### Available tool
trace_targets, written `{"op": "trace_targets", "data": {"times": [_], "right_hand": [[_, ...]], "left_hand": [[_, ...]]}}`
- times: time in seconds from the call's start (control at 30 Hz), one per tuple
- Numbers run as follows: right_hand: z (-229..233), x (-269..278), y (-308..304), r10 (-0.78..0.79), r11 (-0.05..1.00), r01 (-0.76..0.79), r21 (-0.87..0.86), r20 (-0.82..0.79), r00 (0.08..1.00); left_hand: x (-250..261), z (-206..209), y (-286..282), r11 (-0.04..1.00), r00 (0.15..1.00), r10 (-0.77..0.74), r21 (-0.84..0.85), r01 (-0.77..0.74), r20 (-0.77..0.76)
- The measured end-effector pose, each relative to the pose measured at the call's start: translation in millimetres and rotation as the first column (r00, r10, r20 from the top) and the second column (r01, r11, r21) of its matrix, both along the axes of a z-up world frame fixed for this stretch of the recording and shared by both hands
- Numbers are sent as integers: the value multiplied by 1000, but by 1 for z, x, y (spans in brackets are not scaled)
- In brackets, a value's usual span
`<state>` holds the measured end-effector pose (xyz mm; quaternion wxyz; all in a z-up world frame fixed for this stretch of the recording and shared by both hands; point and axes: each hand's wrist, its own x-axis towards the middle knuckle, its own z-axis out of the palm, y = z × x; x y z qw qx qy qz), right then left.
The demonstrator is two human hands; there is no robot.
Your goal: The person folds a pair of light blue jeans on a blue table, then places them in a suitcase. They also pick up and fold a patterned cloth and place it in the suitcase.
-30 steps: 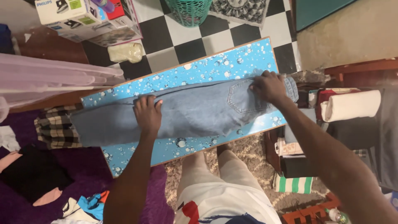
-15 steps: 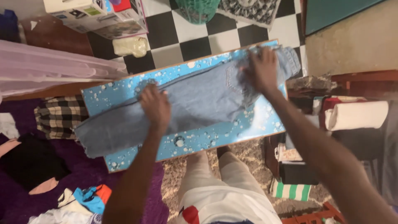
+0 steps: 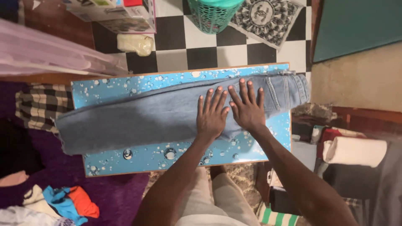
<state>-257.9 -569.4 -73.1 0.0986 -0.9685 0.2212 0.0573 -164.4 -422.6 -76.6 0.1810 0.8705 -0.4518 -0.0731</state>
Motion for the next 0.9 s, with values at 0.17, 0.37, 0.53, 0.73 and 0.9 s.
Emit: {"op": "trace_targets", "data": {"times": [0.17,0.37,0.53,0.73,0.9], "right_hand": [[-2,-4,-3,22,1000,-23,-13,-19,1000],[-4,-12,1,34,999,-34,-10,22,999],[-2,-16,14,-25,999,25,-23,-35,999],[-7,9,64,10,997,-19,69,116,993],[-14,34,80,36,995,-41,90,58,998]], "left_hand": [[41,15,26,994,995,103,-37,-103,-5],[134,7,105,981,977,196,-12,-196,89],[143,7,138,969,956,244,-78,-234,162],[42,-2,82,969,970,213,-152,-195,116],[14,-10,68,940,957,289,-187,-284,-2]]}}
